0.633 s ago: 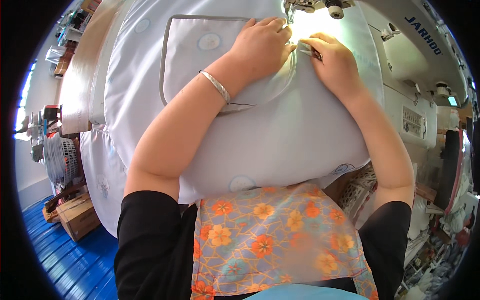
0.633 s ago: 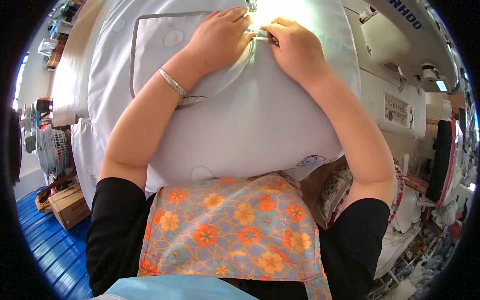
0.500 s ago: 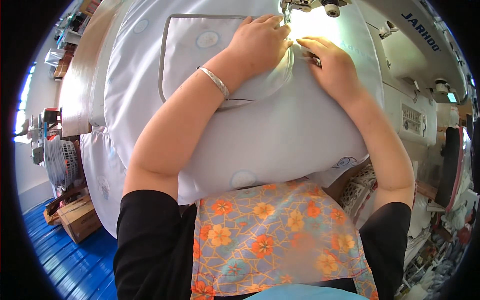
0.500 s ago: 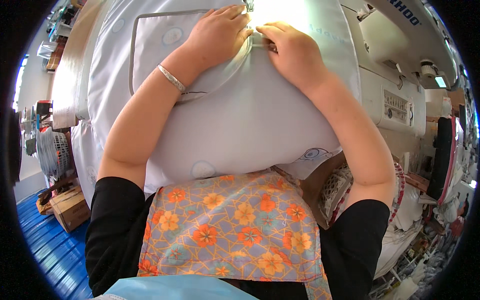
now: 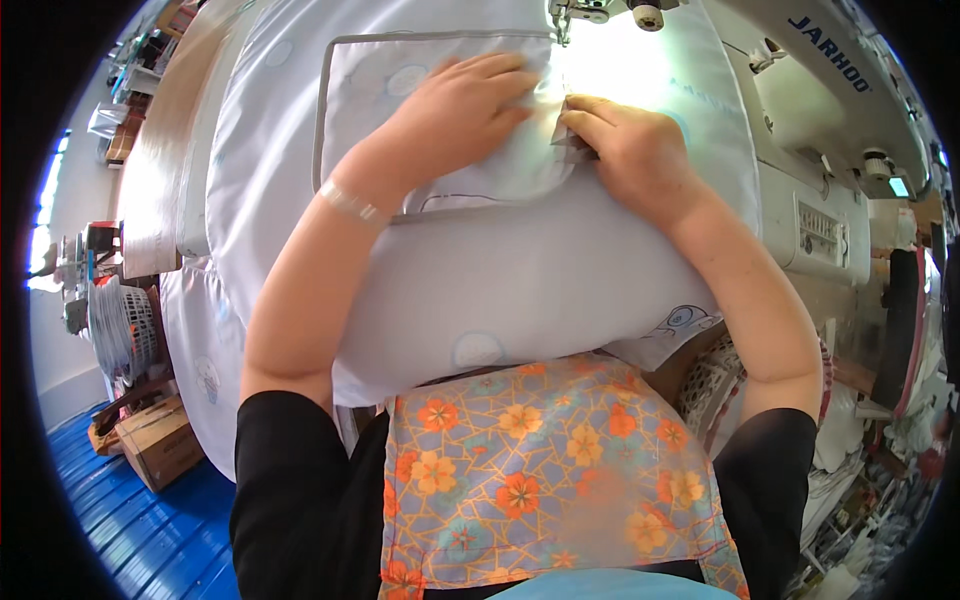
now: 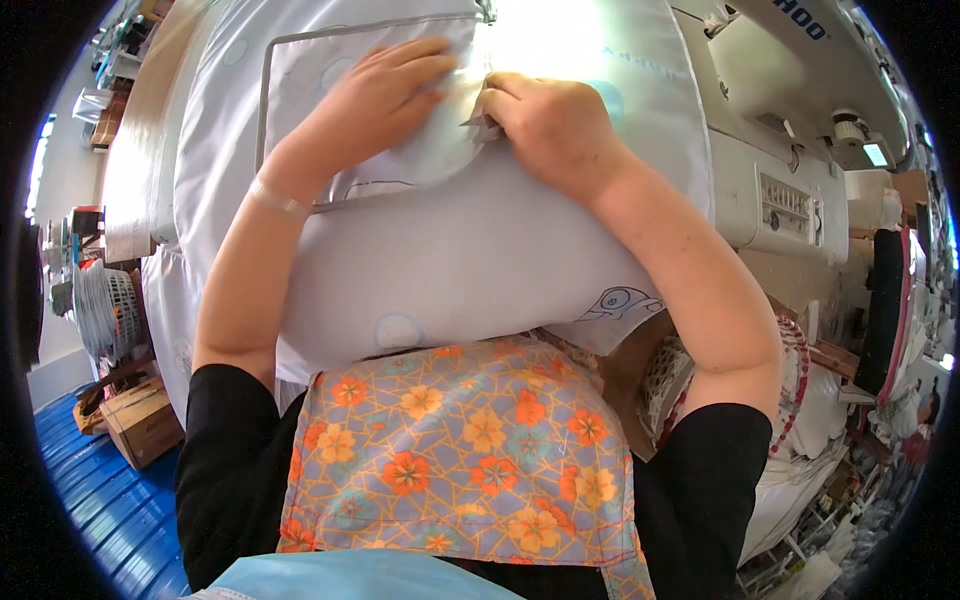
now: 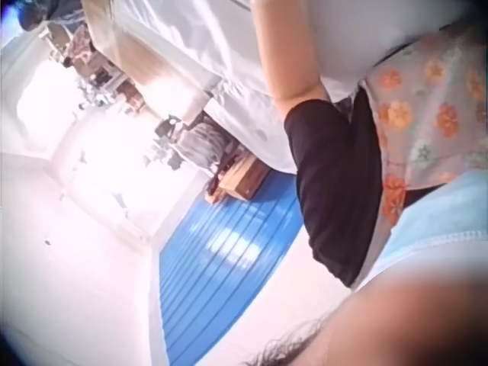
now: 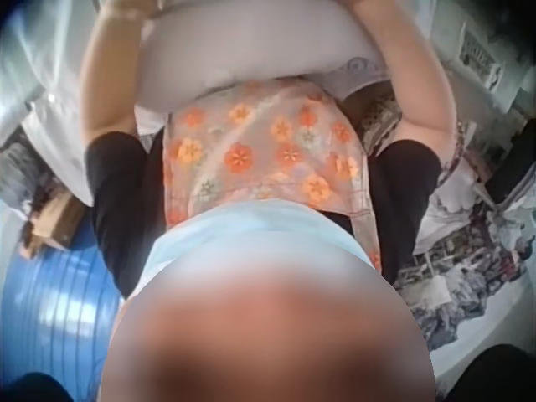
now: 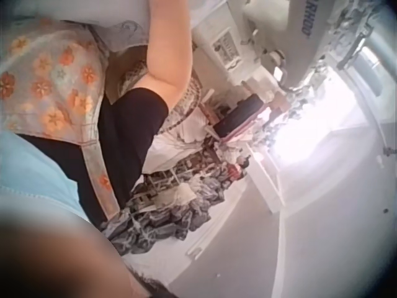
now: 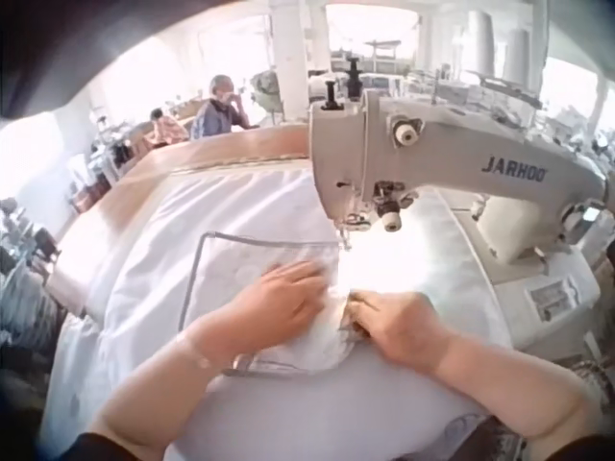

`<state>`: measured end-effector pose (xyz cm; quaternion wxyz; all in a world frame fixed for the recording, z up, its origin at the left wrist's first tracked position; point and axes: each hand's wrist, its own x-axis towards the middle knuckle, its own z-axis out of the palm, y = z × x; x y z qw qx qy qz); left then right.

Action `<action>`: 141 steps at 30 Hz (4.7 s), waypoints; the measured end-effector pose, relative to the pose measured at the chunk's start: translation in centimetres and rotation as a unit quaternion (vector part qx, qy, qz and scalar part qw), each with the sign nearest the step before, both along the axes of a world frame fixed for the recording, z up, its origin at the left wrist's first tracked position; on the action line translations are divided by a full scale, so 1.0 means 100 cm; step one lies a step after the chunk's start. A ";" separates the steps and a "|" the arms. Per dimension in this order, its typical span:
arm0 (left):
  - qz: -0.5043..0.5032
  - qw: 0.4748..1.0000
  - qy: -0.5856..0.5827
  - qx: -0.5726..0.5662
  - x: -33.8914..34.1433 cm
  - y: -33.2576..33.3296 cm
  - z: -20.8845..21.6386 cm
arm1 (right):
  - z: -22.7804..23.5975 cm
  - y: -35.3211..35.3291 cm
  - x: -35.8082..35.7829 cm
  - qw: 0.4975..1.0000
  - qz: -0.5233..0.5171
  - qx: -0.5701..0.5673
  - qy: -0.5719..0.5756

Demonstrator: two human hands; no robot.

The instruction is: Sewing decorative pockets onto fabric panels using an industrial sewing machine.

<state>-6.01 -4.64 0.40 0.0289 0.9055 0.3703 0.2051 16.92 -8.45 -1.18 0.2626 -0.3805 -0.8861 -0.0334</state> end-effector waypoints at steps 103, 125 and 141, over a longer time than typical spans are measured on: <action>-0.144 0.987 -0.013 0.069 0.019 0.009 -0.012 | -0.096 -0.228 0.126 0.622 -0.426 -0.462 0.467; -0.119 0.991 -0.012 0.065 0.019 0.032 -0.009 | -0.097 -0.238 0.023 0.396 -0.301 -0.335 0.800; -0.131 0.991 0.013 -0.013 0.022 0.039 0.008 | -0.079 -0.230 0.004 0.628 -0.402 -0.137 0.651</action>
